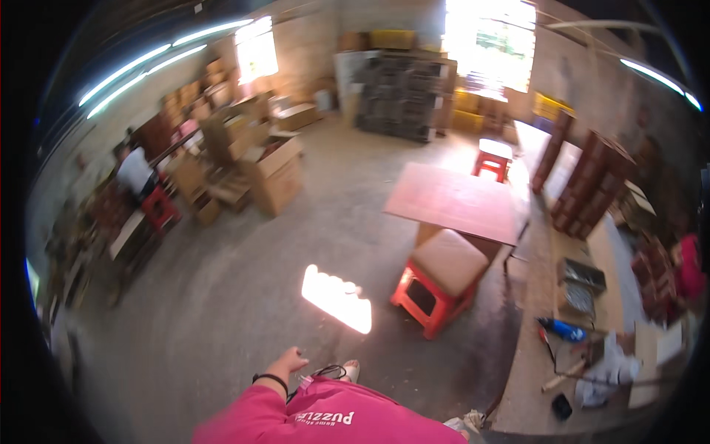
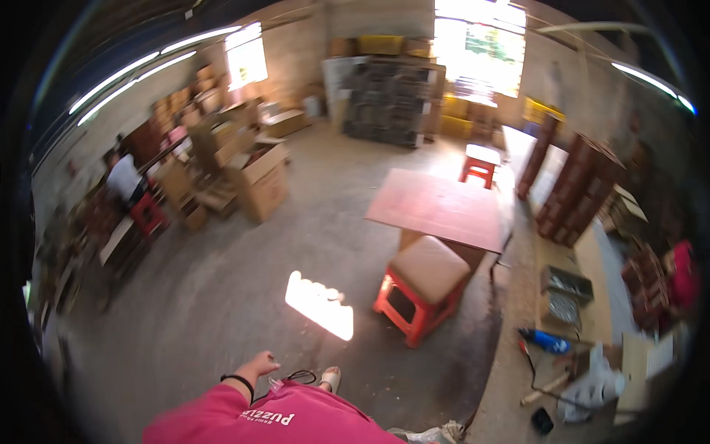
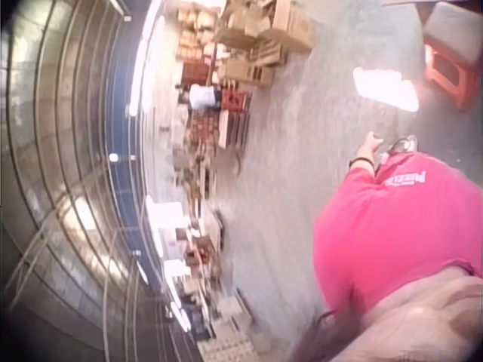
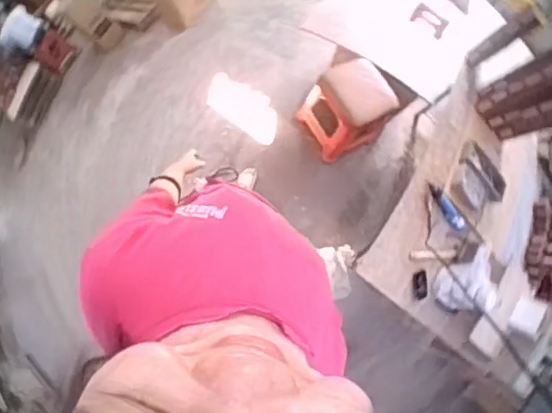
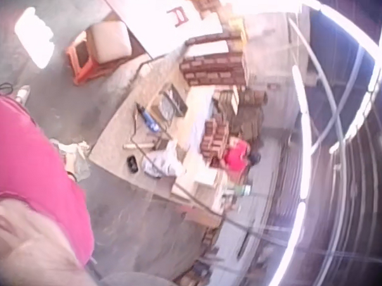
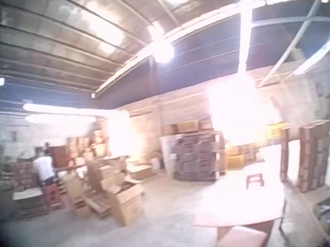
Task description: The recorder moves large wooden cylinders with metal brackets between workbenches and pallets.
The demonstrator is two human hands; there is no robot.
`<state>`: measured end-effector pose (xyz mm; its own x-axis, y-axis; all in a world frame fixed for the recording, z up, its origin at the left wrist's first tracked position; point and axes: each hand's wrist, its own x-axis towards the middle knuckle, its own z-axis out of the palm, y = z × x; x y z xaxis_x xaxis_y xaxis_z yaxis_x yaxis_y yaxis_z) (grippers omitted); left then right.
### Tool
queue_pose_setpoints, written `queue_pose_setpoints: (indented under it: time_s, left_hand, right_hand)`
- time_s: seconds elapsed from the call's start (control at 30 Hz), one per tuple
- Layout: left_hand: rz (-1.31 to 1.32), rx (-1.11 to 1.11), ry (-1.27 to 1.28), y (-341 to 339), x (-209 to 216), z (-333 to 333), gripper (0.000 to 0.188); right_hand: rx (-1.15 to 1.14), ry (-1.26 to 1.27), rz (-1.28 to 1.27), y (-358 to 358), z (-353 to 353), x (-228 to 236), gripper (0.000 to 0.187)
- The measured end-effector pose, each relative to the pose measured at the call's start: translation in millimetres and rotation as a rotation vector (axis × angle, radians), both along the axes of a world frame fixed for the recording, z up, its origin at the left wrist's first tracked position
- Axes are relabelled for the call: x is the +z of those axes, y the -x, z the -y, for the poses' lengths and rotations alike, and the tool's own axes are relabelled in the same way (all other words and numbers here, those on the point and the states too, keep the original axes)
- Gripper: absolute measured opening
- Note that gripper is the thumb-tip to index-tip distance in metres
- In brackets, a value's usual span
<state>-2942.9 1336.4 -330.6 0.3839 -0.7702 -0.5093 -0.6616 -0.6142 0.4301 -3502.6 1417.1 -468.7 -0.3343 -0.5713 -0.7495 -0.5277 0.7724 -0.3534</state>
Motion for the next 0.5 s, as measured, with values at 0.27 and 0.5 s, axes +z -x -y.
queue_pose_setpoints:
  time_s: [0.27,0.5]
  left_hand:
    - [0.004,0.257,-0.035,-77.6,-17.7,-42.5,0.055]
    - [-0.094,0.485,-0.373,-186.5,-62.4,-38.5,0.059]
  right_hand:
    - [0.255,0.063,-0.074,-49.1,117.6,-15.3,0.01]
    - [0.173,0.307,0.037,-212.6,252.9,39.3,0.011]
